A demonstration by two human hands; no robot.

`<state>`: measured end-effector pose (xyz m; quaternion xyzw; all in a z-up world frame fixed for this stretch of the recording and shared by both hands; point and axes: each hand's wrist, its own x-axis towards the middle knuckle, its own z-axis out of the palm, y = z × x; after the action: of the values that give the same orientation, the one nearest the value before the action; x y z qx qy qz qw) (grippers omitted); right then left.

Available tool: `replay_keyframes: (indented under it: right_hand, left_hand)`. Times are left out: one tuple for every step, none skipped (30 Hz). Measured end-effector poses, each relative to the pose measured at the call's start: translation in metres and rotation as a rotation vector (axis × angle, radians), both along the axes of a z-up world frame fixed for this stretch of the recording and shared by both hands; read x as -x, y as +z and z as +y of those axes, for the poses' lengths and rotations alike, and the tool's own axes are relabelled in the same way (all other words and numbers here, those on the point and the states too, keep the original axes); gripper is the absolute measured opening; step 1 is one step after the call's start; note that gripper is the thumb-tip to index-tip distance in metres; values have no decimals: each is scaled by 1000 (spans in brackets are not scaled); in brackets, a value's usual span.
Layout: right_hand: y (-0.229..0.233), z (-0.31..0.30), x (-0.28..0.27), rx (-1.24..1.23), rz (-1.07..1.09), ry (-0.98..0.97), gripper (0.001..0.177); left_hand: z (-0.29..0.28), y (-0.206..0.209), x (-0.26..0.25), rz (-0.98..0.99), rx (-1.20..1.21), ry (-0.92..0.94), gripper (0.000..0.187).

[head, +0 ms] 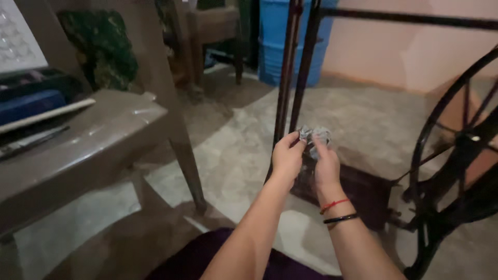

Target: The person wipes the sewing machine table, head, and stand with a cloth. They clean the wooden tabletop, metal parts, and the lower frame including the treadle and wheel.

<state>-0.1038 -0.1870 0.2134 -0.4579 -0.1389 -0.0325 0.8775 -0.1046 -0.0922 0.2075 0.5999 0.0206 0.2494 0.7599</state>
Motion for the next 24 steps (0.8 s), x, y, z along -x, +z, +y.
replay_keyframes:
  right_hand:
    - [12, -8, 2, 77, -37, -13, 25]
    - [25, -12, 1, 75, -73, -27, 25]
    - [37, -15, -1, 73, -109, -40, 24]
    - [47, -18, -4, 71, -141, -53, 25]
    - [57, -22, -8, 95, -168, -73, 24]
    - [63, -26, -13, 118, -189, -91, 24]
    - [68, -29, -19, 141, -209, -110, 24]
    - [72, -31, -25, 152, -216, -140, 25]
    - [76, -33, -32, 163, -223, -170, 25]
    - [80, -35, -41, 176, -226, -201, 26]
    - [85, -37, -50, 191, -236, -201, 26]
    - [91, -39, -59, 207, -250, -202, 25]
    - [97, -38, -67, 223, -264, -204, 25]
    - [103, -38, -76, 237, -279, -189, 25]
    - [110, -39, -84, 251, -295, -174, 25]
    - [117, -40, -92, 266, -313, -159, 25]
    - [123, -39, -100, 298, -326, -167, 25]
    - [130, -36, -108, 326, -340, -175, 25]
    - [137, -33, -117, 353, -353, -182, 25]
    - [141, -30, -125, 347, -344, -164, 25]
    - [146, -26, -133, 341, -335, -146, 25]
    - [150, -21, -142, 334, -325, -127, 25]
    - [154, -15, -150, 357, -337, -145, 25]
    - [158, -9, -159, 380, -353, -163, 24]
  left_hand:
    - [-5, 13, 4, -25, 14, -21, 39]
    - [-8, 27, 4, -57, 29, -37, 38]
    - [-10, 41, 4, -88, 45, -54, 38]
    - [-10, 54, 3, -107, 20, -70, 37]
    - [-10, 67, 0, -125, -5, -87, 36]
    - [-9, 76, -3, -136, -32, -102, 36]
    - [-8, 86, -7, -147, -99, -47, 36]
    - [-5, 94, -11, -153, -167, 6, 36]
    - [-3, 103, -15, -160, -233, 60, 36]
    - [-1, 110, -20, -149, -253, 107, 38]
    - [2, 117, -24, -138, -273, 154, 40]
    - [6, 125, -29, -131, -291, 201, 42]
    - [11, 134, -35, -79, -385, 293, 46]
    - [16, 143, -41, -25, -479, 386, 49]
    - [20, 151, -48, 30, -573, 480, 53]
    - [22, 158, -56, 35, -590, 501, 58]
    - [25, 165, -64, 41, -607, 523, 64]
    - [30, 173, -73, 45, -628, 546, 69]
    - [34, 181, -83, 20, -648, 593, 71]
    - [36, 187, -93, 0, -665, 637, 74]
    - [38, 193, -102, -20, -682, 682, 76]
    - [41, 199, -110, -16, -652, 648, 74]
    - [44, 205, -118, -13, -622, 614, 71]
    - [47, 213, -126, -12, -591, 581, 69]
